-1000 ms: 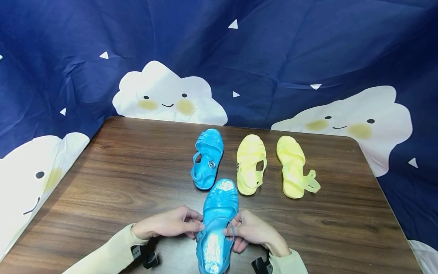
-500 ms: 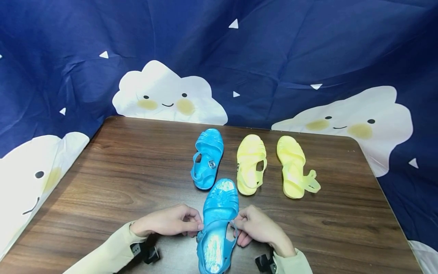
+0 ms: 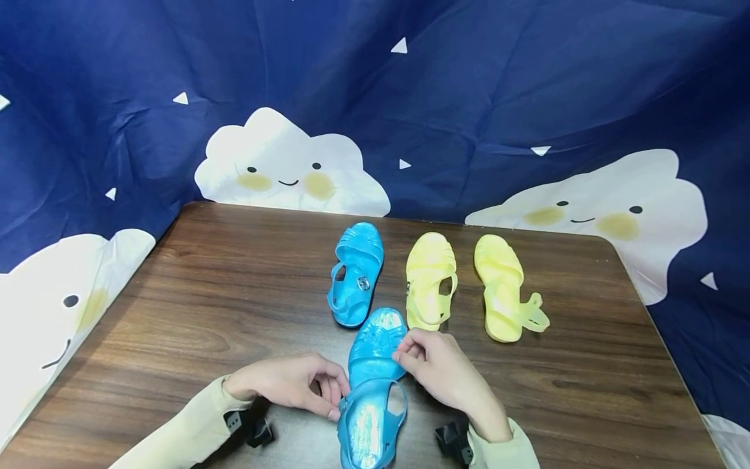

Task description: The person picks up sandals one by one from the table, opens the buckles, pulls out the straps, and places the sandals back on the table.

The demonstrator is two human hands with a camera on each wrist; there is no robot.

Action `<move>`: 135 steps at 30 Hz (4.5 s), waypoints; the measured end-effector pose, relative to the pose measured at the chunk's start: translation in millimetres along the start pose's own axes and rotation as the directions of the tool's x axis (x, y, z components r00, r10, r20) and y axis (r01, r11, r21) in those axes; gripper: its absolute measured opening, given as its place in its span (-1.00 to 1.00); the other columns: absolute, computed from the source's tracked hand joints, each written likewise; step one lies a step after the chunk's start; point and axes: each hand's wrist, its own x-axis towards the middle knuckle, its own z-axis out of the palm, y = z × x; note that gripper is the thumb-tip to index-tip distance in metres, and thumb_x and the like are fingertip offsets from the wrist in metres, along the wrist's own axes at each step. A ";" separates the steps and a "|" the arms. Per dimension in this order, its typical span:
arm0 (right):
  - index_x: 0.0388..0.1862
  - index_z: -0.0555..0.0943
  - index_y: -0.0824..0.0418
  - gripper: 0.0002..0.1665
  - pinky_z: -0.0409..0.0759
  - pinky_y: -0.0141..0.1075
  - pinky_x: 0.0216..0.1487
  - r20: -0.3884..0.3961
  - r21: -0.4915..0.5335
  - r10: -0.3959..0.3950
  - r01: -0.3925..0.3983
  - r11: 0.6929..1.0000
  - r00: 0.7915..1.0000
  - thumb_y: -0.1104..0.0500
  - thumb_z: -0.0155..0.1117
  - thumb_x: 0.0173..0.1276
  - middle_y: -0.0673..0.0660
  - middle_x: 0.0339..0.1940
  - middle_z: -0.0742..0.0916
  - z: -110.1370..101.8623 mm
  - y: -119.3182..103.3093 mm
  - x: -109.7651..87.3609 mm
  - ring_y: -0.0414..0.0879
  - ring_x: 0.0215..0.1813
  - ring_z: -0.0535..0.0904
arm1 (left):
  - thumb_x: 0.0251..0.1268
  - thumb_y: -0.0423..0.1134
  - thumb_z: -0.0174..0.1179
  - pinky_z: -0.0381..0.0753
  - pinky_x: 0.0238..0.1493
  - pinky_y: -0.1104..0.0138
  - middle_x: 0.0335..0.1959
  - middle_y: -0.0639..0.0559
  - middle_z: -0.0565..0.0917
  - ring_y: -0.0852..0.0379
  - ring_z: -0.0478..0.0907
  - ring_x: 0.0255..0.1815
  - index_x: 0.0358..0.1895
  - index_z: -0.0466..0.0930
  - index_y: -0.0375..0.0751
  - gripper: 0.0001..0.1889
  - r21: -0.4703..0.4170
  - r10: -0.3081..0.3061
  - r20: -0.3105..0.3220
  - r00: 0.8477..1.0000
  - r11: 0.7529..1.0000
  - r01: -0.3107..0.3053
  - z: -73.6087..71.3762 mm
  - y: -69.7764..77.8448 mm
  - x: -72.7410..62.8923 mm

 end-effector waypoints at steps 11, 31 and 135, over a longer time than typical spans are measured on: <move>-0.38 0.62 -0.11 -0.85 0.50 -0.45 -0.38 -0.036 -0.022 -0.350 0.350 0.937 0.936 0.18 0.38 0.26 -0.24 -0.44 0.60 33.9 -21.0 -0.6 -0.36 -0.36 0.48 | 0.15 -0.25 0.38 0.51 -0.44 0.58 -0.53 0.02 0.69 0.44 0.56 -0.53 -0.30 0.62 -0.24 -0.84 0.081 0.043 0.004 0.999 0.996 -0.043 3.5 -1.4 9.9; -0.30 0.66 -0.09 -0.95 0.48 -0.31 0.05 0.211 -0.194 -0.368 0.408 0.892 0.906 0.02 0.29 0.35 -0.27 -0.27 0.62 50.6 -22.3 0.0 -0.35 -0.12 0.48 | 0.19 -0.23 0.36 0.45 -0.47 0.61 -0.53 -0.08 0.68 0.50 0.50 -0.54 -0.38 0.59 -0.27 -0.82 0.079 0.071 0.029 0.997 0.994 -0.073 3.4 -6.2 14.4; -0.32 0.54 0.00 -0.82 0.37 -0.60 -0.33 0.401 0.033 -0.365 0.385 0.922 0.840 -0.05 0.17 0.43 -0.16 -0.41 0.50 48.5 -7.6 7.0 -0.42 -0.36 0.36 | 0.25 -0.22 0.30 0.45 -0.41 0.60 -0.49 0.16 0.61 0.50 0.46 -0.50 -0.25 0.63 -0.25 -0.85 0.053 0.074 0.062 0.995 0.996 -0.077 7.3 -10.4 17.7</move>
